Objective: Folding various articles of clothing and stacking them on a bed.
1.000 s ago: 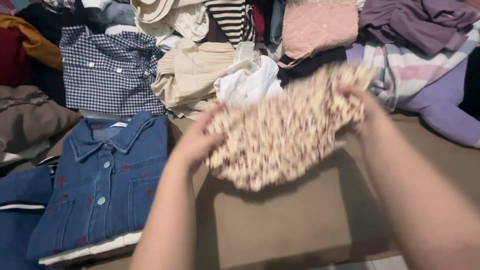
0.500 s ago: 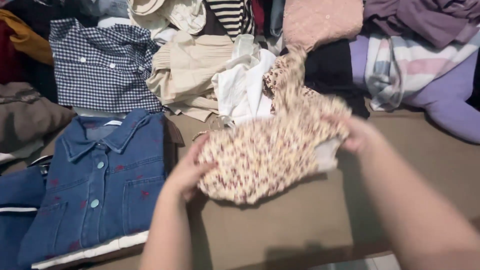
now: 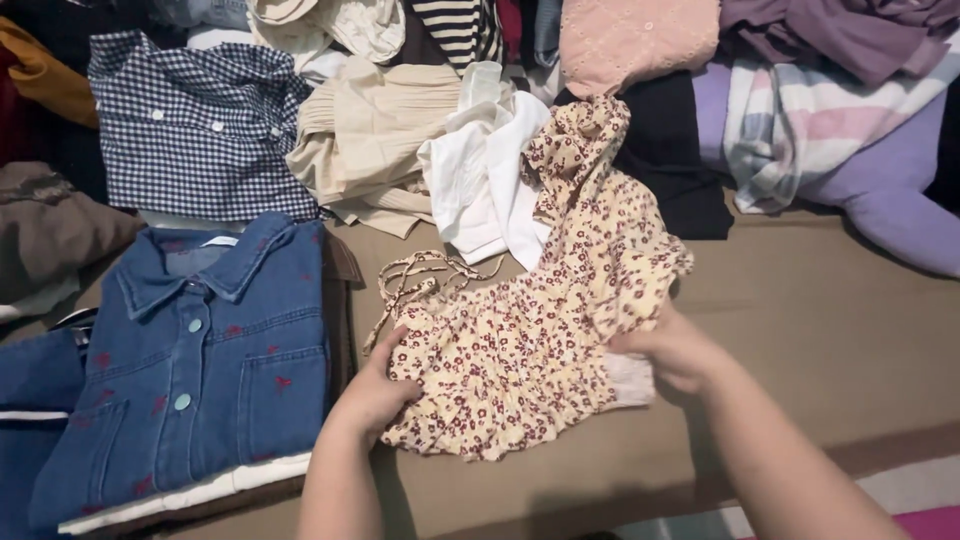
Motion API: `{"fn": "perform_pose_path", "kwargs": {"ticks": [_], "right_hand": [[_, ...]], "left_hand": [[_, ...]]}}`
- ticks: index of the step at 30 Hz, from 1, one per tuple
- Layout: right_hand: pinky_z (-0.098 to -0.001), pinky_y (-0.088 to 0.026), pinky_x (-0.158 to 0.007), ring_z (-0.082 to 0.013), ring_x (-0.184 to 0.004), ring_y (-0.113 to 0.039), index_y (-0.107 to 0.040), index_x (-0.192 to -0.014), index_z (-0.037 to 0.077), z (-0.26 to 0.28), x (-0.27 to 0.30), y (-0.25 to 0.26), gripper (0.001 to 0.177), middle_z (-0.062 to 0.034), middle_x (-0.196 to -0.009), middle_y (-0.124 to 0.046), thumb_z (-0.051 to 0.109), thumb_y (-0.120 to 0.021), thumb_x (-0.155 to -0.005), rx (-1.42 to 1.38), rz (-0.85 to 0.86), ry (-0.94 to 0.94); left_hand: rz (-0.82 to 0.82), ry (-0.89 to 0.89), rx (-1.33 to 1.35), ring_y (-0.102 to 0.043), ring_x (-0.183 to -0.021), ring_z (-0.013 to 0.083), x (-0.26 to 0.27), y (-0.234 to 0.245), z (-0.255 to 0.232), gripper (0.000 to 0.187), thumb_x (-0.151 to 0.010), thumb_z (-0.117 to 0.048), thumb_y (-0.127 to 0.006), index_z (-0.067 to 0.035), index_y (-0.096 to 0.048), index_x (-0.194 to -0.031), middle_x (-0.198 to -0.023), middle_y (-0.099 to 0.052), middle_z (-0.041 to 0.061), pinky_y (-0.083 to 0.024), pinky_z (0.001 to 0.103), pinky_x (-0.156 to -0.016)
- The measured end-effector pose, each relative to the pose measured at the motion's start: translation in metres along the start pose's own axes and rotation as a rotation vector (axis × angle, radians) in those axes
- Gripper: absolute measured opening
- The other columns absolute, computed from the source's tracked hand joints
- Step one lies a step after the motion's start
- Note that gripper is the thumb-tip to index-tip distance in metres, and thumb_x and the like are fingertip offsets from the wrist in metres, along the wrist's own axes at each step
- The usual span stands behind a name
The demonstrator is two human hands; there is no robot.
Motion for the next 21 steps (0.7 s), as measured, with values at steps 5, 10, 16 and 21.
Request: {"fn": "perform_pose_path", "kwargs": {"ticks": [5, 10, 16, 21], "right_hand": [[-0.0422, -0.061, -0.09, -0.0302, -0.103, -0.075, -0.063, -0.131, -0.001, -0.05, 0.008, 0.051, 0.061, -0.0203, -0.118, -0.075, -0.006, -0.076, -0.071, 0.104, 0.03, -0.371], [-0.0451, -0.06, -0.094, -0.0294, -0.111, -0.071, -0.064, -0.132, 0.005, -0.067, -0.003, 0.095, 0.068, -0.0192, -0.125, -0.071, 0.01, -0.087, -0.068, 0.21, 0.056, -0.54], [-0.0573, -0.047, -0.103, -0.0446, -0.134, -0.056, -0.036, -0.155, -0.004, 0.022, -0.054, 0.15, 0.115, -0.0326, -0.149, -0.052, 0.062, -0.079, -0.071, 0.498, -0.562, -0.313], [-0.0528, -0.05, -0.099, -0.0405, -0.131, -0.052, -0.015, -0.164, 0.001, 0.067, -0.103, 0.135, 0.123, -0.0317, -0.15, -0.043, 0.059, -0.081, -0.079, 0.614, -0.682, -0.064]], "left_hand": [[0.073, 0.015, -0.182, -0.068, -0.082, 0.019, -0.016, 0.003, 0.036, 0.102, -0.067, 0.005, -0.072, -0.026, -0.038, -0.158, -0.114, -0.075, 0.016, -0.053, 0.029, -0.068], [-0.046, 0.219, -0.237, -0.074, -0.106, 0.0359, -0.003, 0.008, 0.021, 0.11, -0.068, -0.001, -0.074, -0.028, -0.024, -0.162, -0.125, -0.072, 0.019, -0.061, 0.046, -0.09], [-0.392, -0.013, -0.269, -0.055, -0.136, 0.0332, -0.048, 0.031, 0.004, 0.101, -0.071, -0.028, -0.081, -0.018, -0.031, -0.158, -0.15, -0.053, 0.019, -0.045, 0.041, -0.113], [-0.366, -0.081, -0.45, -0.049, -0.142, 0.0323, -0.068, 0.029, -0.028, 0.09, -0.074, -0.037, -0.079, -0.023, -0.043, -0.155, -0.154, -0.048, 0.016, -0.04, 0.042, -0.118]]}}
Point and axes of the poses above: each hand's wrist, its own x-axis away from the middle knuckle, its own y-axis out of the back of the hand, z = x × y, the point moved 8 cm from there along -x, towards the middle knuckle
